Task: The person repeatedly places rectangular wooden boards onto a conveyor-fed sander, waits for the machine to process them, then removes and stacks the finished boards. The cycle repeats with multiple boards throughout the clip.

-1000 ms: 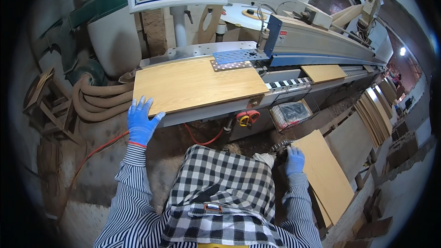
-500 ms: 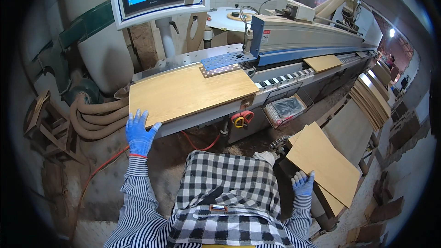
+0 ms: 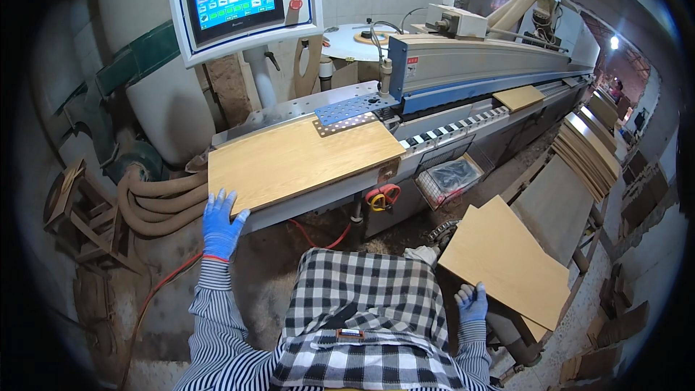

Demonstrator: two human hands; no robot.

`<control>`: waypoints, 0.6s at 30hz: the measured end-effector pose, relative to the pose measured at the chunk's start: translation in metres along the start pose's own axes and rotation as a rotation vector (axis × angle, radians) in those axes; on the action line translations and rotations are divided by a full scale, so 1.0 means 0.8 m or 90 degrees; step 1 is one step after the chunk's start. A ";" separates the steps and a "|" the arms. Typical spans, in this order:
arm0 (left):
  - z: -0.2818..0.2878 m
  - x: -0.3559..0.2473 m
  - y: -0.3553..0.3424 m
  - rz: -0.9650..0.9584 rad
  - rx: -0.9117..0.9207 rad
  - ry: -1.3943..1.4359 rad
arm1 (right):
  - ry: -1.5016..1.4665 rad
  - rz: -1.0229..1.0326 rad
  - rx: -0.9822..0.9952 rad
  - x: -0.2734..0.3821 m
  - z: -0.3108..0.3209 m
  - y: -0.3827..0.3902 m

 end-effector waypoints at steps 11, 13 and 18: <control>0.011 0.036 0.024 0.091 -0.033 0.118 | -0.093 0.082 -0.081 0.006 0.078 -0.031; 0.010 0.038 0.024 0.101 -0.040 0.149 | -0.097 0.071 -0.069 0.001 0.076 -0.024; 0.009 0.044 0.023 0.104 -0.041 0.170 | -0.120 0.059 -0.072 0.002 0.070 -0.020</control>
Point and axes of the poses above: each hand's wrist, its own y-axis away from the middle knuckle, its own z-axis out of the back of the hand, x = y × z, the point moved 2 cm from there along -y, towards the middle knuckle, and after that the axes turned 1 degree about -y, right-handed, at the moved point
